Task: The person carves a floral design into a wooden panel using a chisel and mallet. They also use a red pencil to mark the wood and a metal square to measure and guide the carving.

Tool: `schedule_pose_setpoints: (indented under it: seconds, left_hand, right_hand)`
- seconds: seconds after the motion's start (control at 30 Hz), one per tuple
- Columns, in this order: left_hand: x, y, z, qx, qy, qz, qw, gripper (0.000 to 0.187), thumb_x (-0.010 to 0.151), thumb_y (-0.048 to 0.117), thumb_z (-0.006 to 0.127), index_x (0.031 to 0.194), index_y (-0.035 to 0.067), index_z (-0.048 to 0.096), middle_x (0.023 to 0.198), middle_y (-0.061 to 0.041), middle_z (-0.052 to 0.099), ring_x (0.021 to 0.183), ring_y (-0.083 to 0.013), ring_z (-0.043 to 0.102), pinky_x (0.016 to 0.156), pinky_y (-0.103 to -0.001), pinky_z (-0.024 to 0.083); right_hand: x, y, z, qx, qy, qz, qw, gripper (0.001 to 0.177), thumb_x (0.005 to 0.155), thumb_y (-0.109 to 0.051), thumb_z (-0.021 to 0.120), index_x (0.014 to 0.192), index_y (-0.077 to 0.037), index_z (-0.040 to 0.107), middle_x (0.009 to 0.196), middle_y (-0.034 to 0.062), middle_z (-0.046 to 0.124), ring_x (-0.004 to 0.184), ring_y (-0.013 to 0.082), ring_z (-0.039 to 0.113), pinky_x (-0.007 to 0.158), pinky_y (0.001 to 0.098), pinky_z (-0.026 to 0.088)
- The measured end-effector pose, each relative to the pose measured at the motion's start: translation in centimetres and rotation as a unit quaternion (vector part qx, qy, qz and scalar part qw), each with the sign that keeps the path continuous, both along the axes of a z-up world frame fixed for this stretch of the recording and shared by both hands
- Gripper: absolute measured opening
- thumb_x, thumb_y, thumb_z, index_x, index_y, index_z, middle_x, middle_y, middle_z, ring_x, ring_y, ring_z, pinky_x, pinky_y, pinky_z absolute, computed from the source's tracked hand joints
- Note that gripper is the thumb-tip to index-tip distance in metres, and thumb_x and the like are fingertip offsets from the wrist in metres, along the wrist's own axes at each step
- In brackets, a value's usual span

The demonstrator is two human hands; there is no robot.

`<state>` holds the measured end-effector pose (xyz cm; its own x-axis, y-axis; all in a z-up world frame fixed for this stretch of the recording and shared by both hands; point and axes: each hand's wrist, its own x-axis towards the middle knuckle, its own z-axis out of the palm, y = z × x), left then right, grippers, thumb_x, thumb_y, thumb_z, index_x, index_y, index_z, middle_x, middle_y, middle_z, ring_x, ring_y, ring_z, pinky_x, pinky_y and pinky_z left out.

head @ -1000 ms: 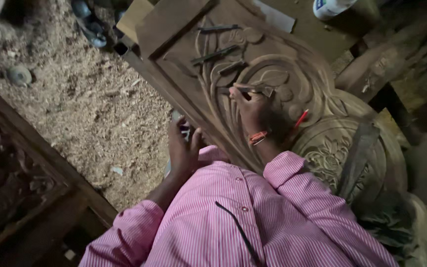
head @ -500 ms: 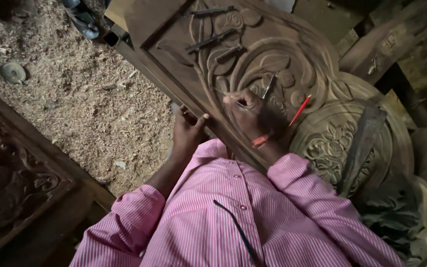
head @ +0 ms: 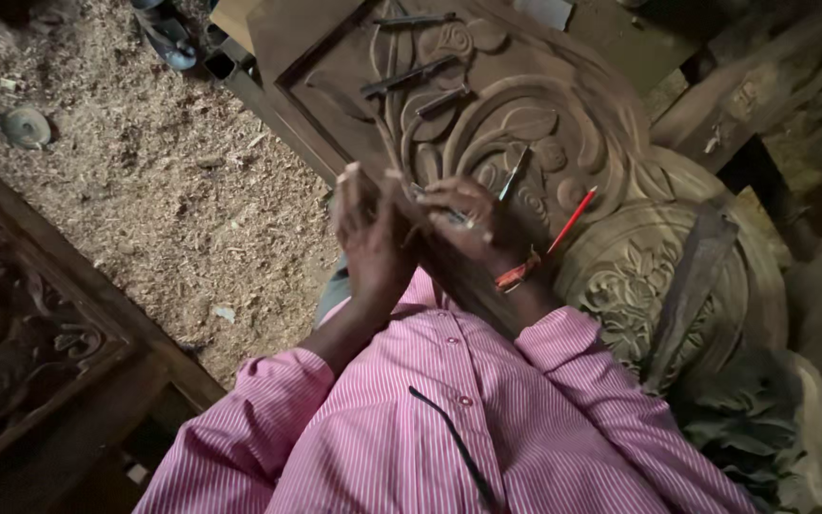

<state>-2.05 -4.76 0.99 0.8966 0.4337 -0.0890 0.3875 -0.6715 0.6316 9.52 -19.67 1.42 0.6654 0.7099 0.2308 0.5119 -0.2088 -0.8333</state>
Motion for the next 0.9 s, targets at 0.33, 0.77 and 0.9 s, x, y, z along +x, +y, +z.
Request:
schedule_pose_setpoints:
  seconds: [0.33,0.77,0.9]
  left_hand:
    - [1.2,-0.3,-2.4,0.066,-0.024,-0.007,0.998,0.079,0.099,0.049,0.064,0.157,0.002,0.039,0.167,-0.027,0.016,0.157,-0.0425,0.010,0.127,-0.057,0.009]
    - [-0.4,-0.7,-2.7,0.027,-0.056,-0.062,0.996,0.072,0.105,0.034,0.053,0.160,-0.007,0.030,0.170,-0.027,0.017,0.160,-0.0464,0.007,0.132,-0.055,0.011]
    - [-0.5,-0.5,-3.4,0.049,-0.050,-0.083,0.994,0.069,0.107,0.031,0.049,0.161,-0.007,0.027,0.170,-0.026,0.016,0.160,-0.0465,0.006,0.133,-0.054,0.011]
  right_hand:
    - [2.0,0.9,-0.5,-0.017,0.139,-0.132,0.981,0.029,0.106,-0.024,0.064,0.127,-0.008,0.073,0.114,0.0089,0.078,0.108,0.0178,0.074,0.095,0.0303,0.056]
    - [2.1,1.3,1.3,-0.047,-0.035,-0.032,0.998,0.019,0.098,-0.010,0.070,0.116,-0.004,0.075,0.115,0.0156,0.076,0.105,0.0283,0.075,0.091,0.0363,0.058]
    - [1.9,-1.6,2.7,-0.073,-0.011,0.013,0.997,0.020,0.099,-0.011,0.072,0.117,-0.002,0.074,0.114,0.0171,0.075,0.106,0.0311,0.073,0.091,0.0379,0.058]
